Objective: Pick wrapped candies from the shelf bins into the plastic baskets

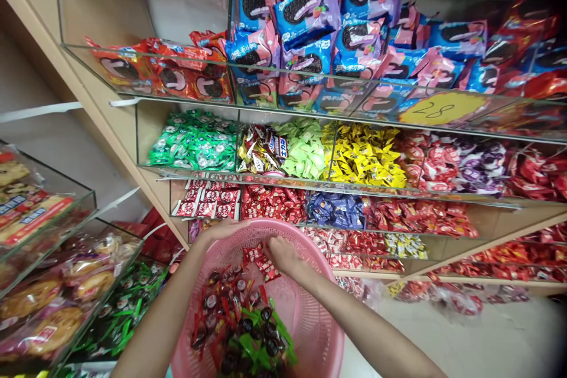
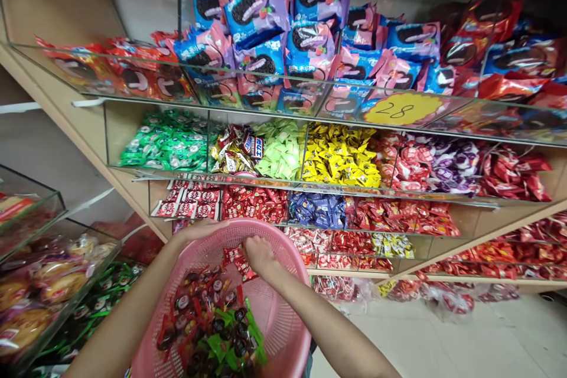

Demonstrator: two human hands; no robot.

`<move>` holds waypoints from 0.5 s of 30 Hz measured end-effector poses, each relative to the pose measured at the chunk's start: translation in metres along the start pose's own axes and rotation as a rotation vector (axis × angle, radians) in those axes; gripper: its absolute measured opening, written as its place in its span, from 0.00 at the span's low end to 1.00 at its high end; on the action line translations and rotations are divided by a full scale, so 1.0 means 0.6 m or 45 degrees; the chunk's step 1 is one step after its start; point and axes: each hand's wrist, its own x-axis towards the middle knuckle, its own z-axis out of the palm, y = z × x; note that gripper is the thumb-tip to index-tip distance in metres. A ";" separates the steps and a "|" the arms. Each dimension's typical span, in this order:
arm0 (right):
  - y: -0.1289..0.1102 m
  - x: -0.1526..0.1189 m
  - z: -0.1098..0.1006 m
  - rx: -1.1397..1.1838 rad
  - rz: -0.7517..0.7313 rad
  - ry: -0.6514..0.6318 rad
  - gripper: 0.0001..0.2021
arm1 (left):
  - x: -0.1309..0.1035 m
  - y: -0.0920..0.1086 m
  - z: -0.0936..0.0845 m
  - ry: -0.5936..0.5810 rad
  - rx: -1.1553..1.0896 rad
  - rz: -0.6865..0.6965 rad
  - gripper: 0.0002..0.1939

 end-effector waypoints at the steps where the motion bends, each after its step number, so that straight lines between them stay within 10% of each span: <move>1: 0.001 -0.004 0.004 -0.035 0.045 -0.027 0.09 | 0.000 0.000 -0.001 0.002 0.016 -0.012 0.31; 6: -0.003 -0.021 0.032 -0.142 0.171 -0.254 0.12 | 0.009 -0.010 -0.004 0.019 0.044 -0.026 0.31; 15: -0.010 -0.023 0.020 -0.042 -0.142 -0.243 0.13 | 0.015 -0.017 -0.003 -0.007 -0.005 -0.043 0.32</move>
